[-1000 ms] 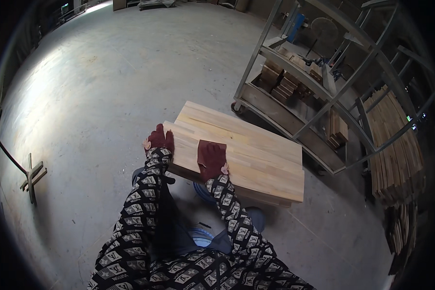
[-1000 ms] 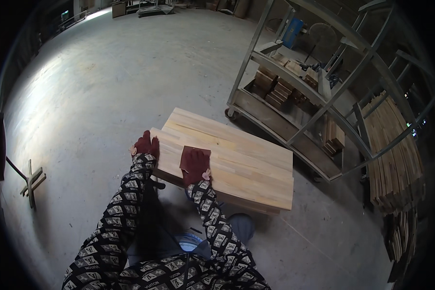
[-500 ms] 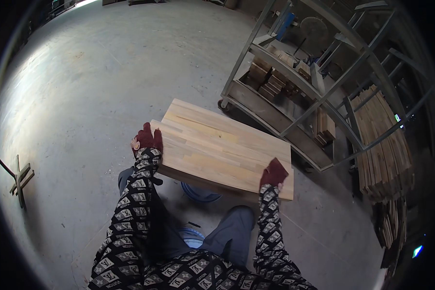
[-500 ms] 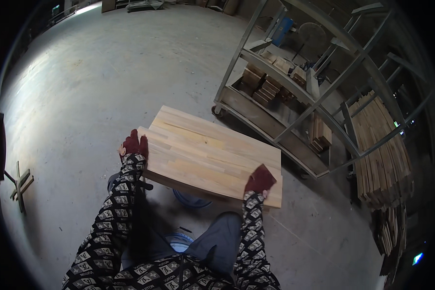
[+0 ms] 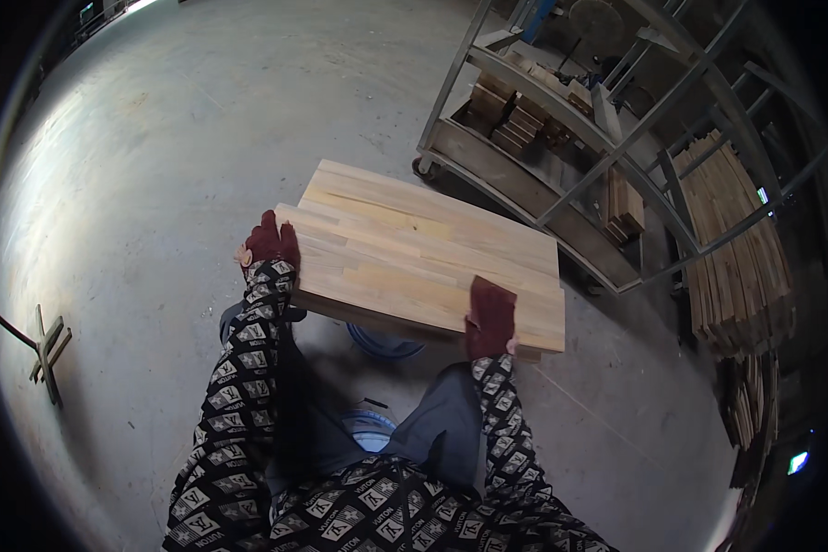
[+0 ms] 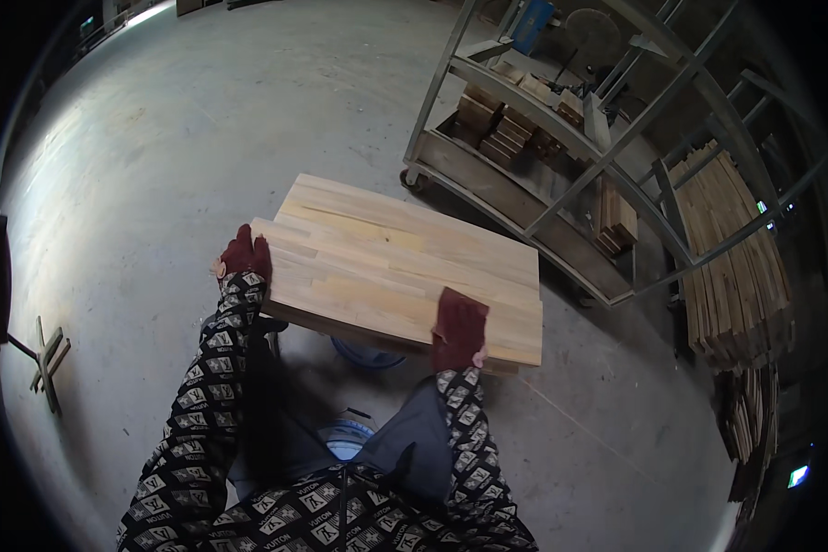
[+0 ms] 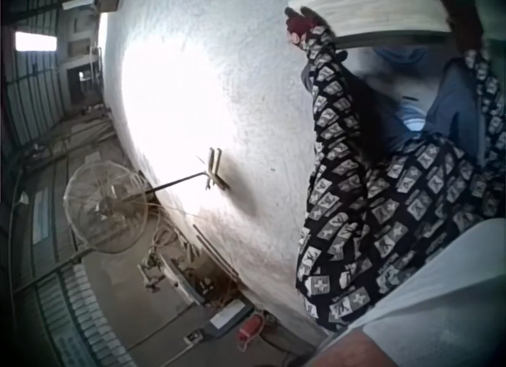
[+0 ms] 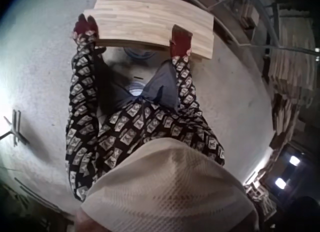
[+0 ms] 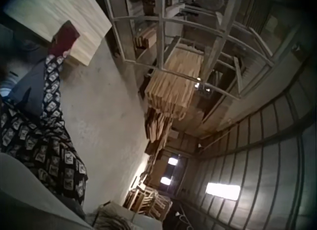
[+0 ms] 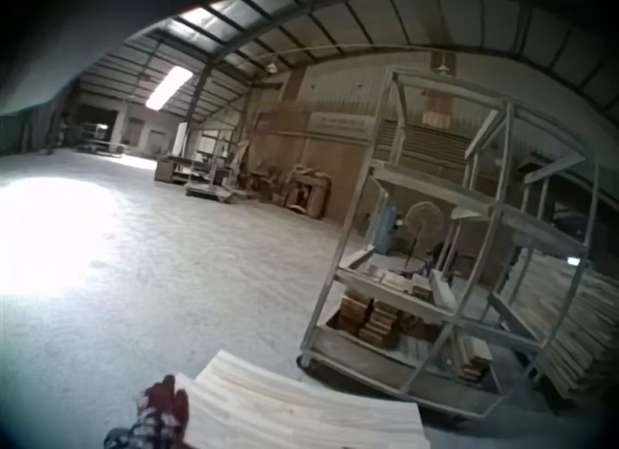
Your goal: Sanding a wooden board manually with a piece of sandpaper.
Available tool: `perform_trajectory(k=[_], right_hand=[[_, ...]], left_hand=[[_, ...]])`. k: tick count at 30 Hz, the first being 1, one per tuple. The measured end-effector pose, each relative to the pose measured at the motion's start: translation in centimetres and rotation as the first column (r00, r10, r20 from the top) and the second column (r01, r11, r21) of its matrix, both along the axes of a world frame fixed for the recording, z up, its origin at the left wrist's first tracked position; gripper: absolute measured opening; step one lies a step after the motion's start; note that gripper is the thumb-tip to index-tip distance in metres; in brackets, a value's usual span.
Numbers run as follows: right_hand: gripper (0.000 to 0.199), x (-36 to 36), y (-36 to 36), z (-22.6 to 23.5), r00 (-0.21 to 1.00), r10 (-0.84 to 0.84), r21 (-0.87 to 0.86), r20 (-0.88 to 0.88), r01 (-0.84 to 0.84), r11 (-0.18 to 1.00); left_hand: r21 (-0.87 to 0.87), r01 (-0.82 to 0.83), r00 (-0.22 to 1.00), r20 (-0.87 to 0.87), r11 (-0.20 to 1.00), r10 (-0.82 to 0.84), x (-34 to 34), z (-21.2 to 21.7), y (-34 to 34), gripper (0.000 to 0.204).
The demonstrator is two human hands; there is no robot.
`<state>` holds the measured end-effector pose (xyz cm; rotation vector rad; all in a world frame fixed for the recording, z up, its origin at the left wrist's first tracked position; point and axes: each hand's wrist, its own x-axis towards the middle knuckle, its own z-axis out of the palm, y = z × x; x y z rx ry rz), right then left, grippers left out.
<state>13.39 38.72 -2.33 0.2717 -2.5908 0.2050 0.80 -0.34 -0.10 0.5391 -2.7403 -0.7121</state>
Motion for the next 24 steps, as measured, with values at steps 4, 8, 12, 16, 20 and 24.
perform_trajectory(k=[4,8,12,16,20,24], right_hand=[[0.048,1.7,10.4,0.2,0.971,-0.238,-0.089,-0.028,0.235,0.968],[0.049,-0.9,6.5,-0.6,0.846,-0.497,-0.027,0.194,0.511,0.859],[0.052,-3.9,-10.2,-1.2,0.987,-0.071,-0.061,-0.141,0.063,0.996],[0.066,-3.1,-17.1,-0.3,0.963,0.252,-0.122,0.098,-0.240,0.963],[0.068,-1.1,-9.2,-0.2,0.975,0.214,-0.178,0.052,-0.201,0.963],[0.063,1.5,4.6,0.6,0.988,-0.127,-0.083,0.086,0.134,0.988]], left_hand=[[0.029,0.001,1.000,0.030,1.000,-0.001,-0.1,0.0,0.0,0.049],[0.037,-0.008,0.999,0.048,0.999,0.006,0.0,0.2,-0.2,0.050],[-0.012,0.001,1.000,0.003,1.000,-0.001,0.0,0.5,-0.2,0.046],[0.000,0.013,0.999,0.047,1.000,-0.013,0.0,0.6,-0.2,0.047],[0.002,0.014,0.999,0.052,1.000,-0.014,-0.2,0.2,-0.3,0.048],[0.064,0.009,1.000,0.016,0.998,-0.011,-0.2,-0.4,-0.2,0.050]])
